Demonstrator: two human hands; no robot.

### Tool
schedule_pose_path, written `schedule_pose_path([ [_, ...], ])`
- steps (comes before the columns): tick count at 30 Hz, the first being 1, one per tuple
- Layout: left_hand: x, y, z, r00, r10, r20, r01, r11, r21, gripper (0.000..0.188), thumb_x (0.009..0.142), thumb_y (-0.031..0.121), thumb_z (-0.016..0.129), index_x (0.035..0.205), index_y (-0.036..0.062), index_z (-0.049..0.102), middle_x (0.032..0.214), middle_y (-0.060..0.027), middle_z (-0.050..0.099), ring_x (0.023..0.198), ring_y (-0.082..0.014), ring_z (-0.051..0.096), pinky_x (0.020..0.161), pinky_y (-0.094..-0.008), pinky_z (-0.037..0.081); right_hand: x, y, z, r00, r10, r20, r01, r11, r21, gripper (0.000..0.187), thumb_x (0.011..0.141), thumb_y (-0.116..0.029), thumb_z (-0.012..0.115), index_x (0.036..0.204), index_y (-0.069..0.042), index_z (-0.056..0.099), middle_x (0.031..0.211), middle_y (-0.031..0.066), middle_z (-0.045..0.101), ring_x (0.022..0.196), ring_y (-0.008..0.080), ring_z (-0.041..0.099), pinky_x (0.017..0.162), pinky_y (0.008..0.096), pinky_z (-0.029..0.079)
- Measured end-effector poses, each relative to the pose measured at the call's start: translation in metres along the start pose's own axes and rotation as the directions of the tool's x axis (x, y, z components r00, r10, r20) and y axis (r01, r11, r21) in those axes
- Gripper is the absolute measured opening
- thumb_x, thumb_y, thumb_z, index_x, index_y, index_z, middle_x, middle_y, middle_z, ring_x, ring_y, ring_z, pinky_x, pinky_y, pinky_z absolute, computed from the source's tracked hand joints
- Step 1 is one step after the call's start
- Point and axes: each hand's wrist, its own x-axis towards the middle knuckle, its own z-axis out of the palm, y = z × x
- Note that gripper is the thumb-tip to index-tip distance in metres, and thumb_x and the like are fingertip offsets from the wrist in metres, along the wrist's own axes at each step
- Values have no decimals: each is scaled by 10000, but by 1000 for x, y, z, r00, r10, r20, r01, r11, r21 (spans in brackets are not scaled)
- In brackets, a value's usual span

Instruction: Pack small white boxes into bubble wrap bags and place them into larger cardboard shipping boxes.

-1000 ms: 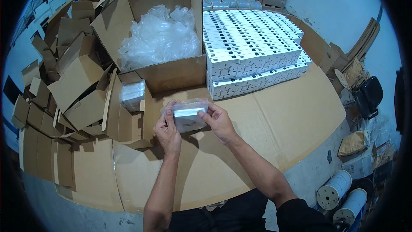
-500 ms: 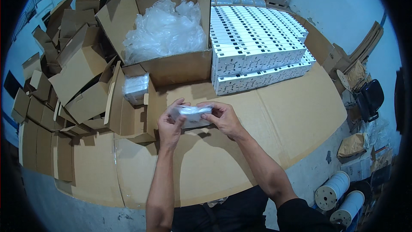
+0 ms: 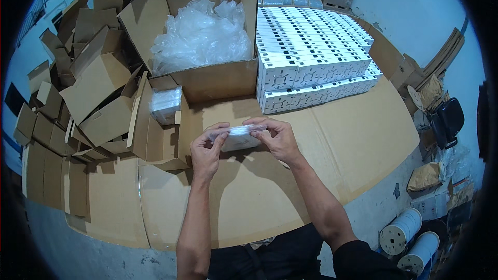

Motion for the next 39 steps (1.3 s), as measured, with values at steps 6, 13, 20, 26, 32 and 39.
schedule_pose_path([
  [6,-2,-4,-1,997,-79,-5,78,995,-65,172,985,107,690,1098,-4,756,1064,-67,745,988,-123,648,878,-269,507,1,2,2,995,99,-12,-98,993,65,130,969,-44,668,1037,51,726,1134,110,727,997,130,645,896,293,522],
  [13,-2,-6,10,986,-90,-137,78,993,-93,157,990,179,706,936,46,644,937,-25,698,845,-59,587,762,-230,461,1,25,6,992,41,-117,-22,986,164,131,969,-16,664,953,-8,534,1086,115,684,951,102,627,833,250,518],
  [20,2,-19,3,971,-135,-197,125,990,-63,228,964,221,748,858,78,605,780,56,586,684,-21,459,597,-215,362,2,2,17,969,-56,-242,127,948,291,289,927,-14,702,1203,0,619,1125,132,680,1095,179,620,961,324,508],
  [26,1,-11,11,971,-141,-195,124,987,-98,224,968,226,743,865,84,604,785,51,594,664,-19,460,574,-210,376,-1,3,-11,993,-66,97,86,972,-217,210,889,-43,750,1097,-46,777,1228,119,693,1161,179,619,995,312,502],
  [32,2,-19,3,972,-123,-199,94,984,-151,214,986,215,719,889,67,597,799,33,599,710,-25,510,574,-215,417,-2,1,-4,985,174,7,-173,984,-45,290,892,-41,747,1182,-51,750,1106,81,743,974,141,687,843,272,570],
  [39,-8,27,20,745,619,-249,-380,701,603,161,864,37,772,899,8,618,918,-82,658,872,-206,629,809,-336,512,-1,-2,-7,975,220,15,-220,975,-30,295,897,-57,754,1191,-36,741,1116,80,740,1002,140,682,869,289,568],
])
